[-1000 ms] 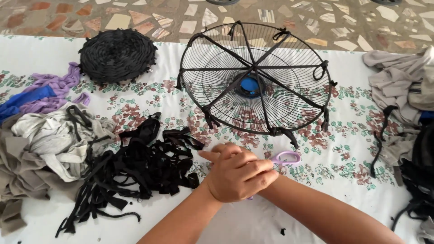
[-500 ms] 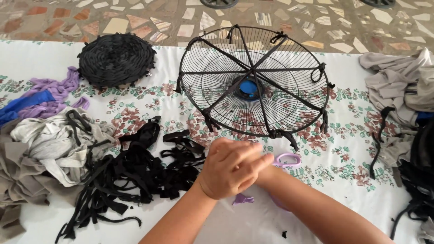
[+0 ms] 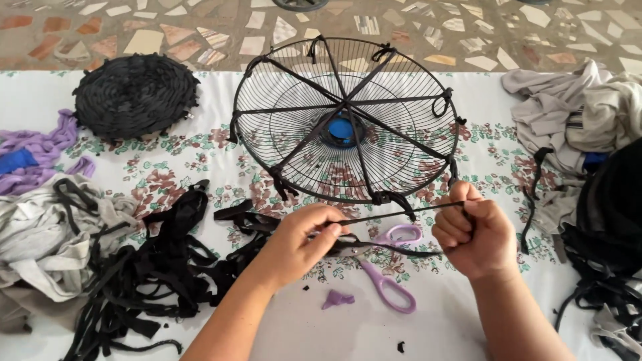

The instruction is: Tying strips of fabric onto a metal fan guard to create a handmade rug.

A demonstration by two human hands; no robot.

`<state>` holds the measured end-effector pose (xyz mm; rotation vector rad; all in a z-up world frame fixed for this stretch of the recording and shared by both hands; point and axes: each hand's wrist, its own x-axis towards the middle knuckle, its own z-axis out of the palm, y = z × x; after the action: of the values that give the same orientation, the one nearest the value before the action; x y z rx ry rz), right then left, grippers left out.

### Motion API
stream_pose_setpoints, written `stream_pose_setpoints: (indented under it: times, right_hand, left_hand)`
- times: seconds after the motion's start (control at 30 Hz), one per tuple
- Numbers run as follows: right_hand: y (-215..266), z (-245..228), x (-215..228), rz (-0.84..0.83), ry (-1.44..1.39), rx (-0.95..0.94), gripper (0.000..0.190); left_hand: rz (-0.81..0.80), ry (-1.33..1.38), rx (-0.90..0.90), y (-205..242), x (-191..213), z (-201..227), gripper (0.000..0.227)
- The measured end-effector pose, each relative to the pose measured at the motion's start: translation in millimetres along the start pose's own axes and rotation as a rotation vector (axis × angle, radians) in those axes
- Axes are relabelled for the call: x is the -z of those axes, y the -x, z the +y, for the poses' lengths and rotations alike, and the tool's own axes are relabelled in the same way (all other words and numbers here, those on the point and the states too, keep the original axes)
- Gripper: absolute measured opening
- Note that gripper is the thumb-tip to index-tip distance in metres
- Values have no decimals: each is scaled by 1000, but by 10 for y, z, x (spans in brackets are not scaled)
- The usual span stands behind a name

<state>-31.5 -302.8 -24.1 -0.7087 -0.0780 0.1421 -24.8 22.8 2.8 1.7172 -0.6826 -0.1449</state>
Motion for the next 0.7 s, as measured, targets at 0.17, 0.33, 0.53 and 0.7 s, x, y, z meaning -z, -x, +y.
stream_pose_setpoints:
  times: [0.17,0.33,0.53,0.7]
  right_hand:
    - [20,-197,241,-102,-101,26,4]
    - [30,-122,280,-50,487,177,6]
    - [158,218,-604,-271,1153,245,27]
    - [251,409,-886,-438,1071,1,61]
  left_hand:
    - [-46,540,27,115,141,-339,16]
    - [-34,774,134,134,136,-355,25]
    - [-127,628,214,137,-32,-217,36]
    - [-283,563,209,178,-120,-90,35]
